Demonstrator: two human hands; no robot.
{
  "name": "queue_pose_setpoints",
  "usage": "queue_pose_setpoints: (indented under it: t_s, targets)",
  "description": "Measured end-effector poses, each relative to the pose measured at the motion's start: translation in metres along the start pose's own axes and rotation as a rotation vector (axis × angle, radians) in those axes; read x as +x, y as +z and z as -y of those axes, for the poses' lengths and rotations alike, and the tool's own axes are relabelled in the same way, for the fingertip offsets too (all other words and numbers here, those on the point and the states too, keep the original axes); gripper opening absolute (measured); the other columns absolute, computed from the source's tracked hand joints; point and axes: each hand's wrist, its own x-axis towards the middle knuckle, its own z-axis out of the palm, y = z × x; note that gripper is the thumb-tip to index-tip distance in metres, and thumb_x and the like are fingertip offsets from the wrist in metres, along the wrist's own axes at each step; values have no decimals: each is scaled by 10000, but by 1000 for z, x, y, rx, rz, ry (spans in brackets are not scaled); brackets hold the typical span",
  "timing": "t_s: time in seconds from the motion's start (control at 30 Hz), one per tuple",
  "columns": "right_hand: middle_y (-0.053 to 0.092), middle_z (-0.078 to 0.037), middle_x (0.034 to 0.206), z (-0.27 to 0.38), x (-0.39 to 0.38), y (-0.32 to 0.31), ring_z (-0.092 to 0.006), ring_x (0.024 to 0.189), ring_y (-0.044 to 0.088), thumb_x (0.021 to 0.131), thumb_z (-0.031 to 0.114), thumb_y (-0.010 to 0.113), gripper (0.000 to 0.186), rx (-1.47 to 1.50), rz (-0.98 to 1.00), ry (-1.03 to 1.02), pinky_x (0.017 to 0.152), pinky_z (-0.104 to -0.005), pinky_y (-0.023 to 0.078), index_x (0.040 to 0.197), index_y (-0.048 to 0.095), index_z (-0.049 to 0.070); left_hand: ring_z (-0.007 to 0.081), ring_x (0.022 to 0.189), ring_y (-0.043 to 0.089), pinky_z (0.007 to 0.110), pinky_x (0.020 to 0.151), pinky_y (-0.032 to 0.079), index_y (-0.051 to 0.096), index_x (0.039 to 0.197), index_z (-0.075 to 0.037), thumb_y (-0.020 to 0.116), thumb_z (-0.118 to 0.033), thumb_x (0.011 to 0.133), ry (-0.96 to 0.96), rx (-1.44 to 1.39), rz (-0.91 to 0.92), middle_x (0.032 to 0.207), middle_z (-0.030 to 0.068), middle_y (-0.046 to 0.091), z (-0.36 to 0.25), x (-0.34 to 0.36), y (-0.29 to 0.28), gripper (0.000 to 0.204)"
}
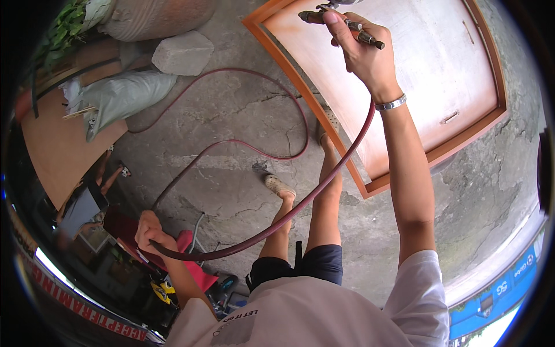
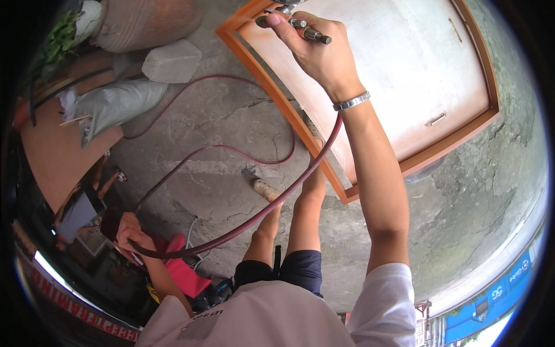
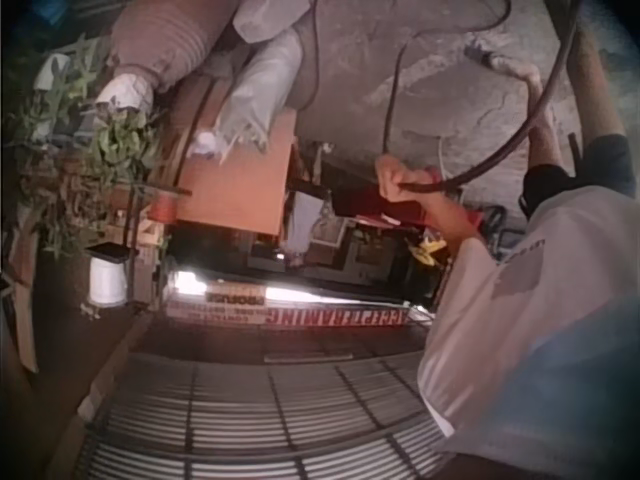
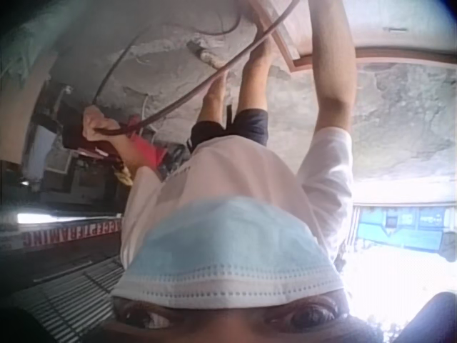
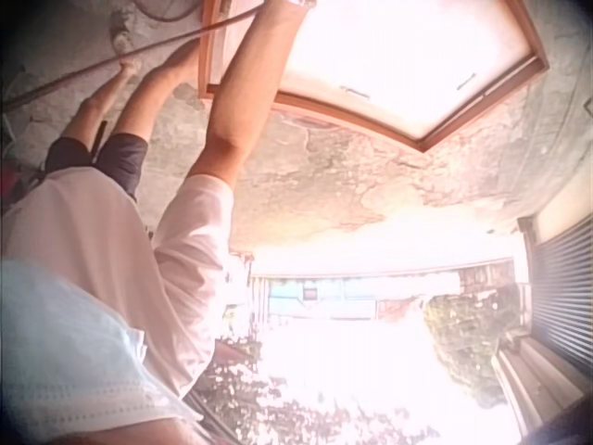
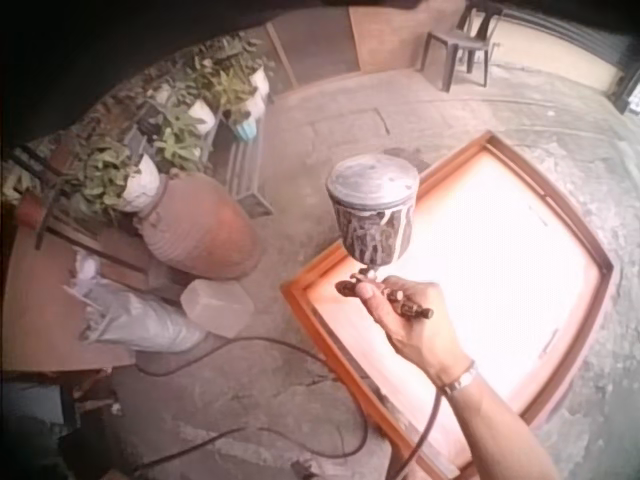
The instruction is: The person uses a spray gun to apply a light-colored finish to a wooden table top. They move around the table to cover the surface and edges, then spray the underside and legs.
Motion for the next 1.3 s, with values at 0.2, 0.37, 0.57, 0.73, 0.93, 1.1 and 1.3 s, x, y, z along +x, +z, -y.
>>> queue_pose_setpoints:
  t_s: [0.2, 0.37, 0.57, 0.73, 0.93, 1.1, 1.3]
  targets:
    - [529, -86, 504, -17, -24, -3, -173, 440, 511, 964, 493, 710, 512, -83, 96, 86, 483, -321, 435, 948, 790, -12, 196, 505, 388, 331, 490, 279, 377, 636, -9, 451, -434, 1105, -31, 29, 38, 574, 74, 360, -5, -7, 8, 638]
    - [507, -60, 477, -31, -30, -12, -145, 422, 521, 982, 490, 690, 490, -66, 11, 171, 461, -308, 424, 998, 796, 12, 189, 506, 381, 323, 490, 275, 367, 624, -13, 445, -448, 1104, 36, 189, -57, 575, 70, 353, -7, -2, 20, 652]
    - [674, -61, 647, -28, -13, -30, -150, 508, 527, 1026, 428, 646, 446, 11, -261, 276, 509, -337, 443, 989, 789, 8, 180, 520, 356, 320, 510, 279, 348, 635, -24, 466, -475, 1094, -81, 86, 2, 583, 44, 349, 11, -12, 2, 654]
    - [484, -20, 473, -29, -28, -14, -110, 419, 469, 1010, 505, 641, 436, 14, -304, 79, 441, -295, 393, 990, 819, 108, 136, 582, 316, 307, 575, 254, 330, 647, -81, 476, -510, 1082, -132, -21, 7, 620, 0, 292, 1, 2, 10, 628]
    - [504, -61, 487, -3, -54, 12, -134, 444, 466, 981, 431, 711, 425, 237, -47, 252, 484, -322, 420, 941, 801, 17, 139, 571, 315, 311, 558, 254, 328, 648, -81, 451, -504, 1092, -125, -74, 21, 618, 6, 294, -1, 11, 8, 625]
    - [518, -82, 485, -7, -42, 17, -173, 419, 475, 961, 437, 733, 448, 130, -127, 261, 471, -329, 427, 903, 776, -5, 152, 572, 323, 316, 555, 256, 328, 649, -74, 458, -476, 1096, -108, -94, 15, 618, 22, 306, 2, 9, 8, 615]
    - [621, -52, 620, -26, -14, -21, -129, 493, 498, 1033, 420, 636, 469, -59, -473, 184, 491, -320, 418, 972, 774, -24, 164, 589, 339, 324, 588, 281, 329, 649, -63, 489, -411, 1094, -83, -82, 28, 619, 33, 310, 2, 9, 4, 588]
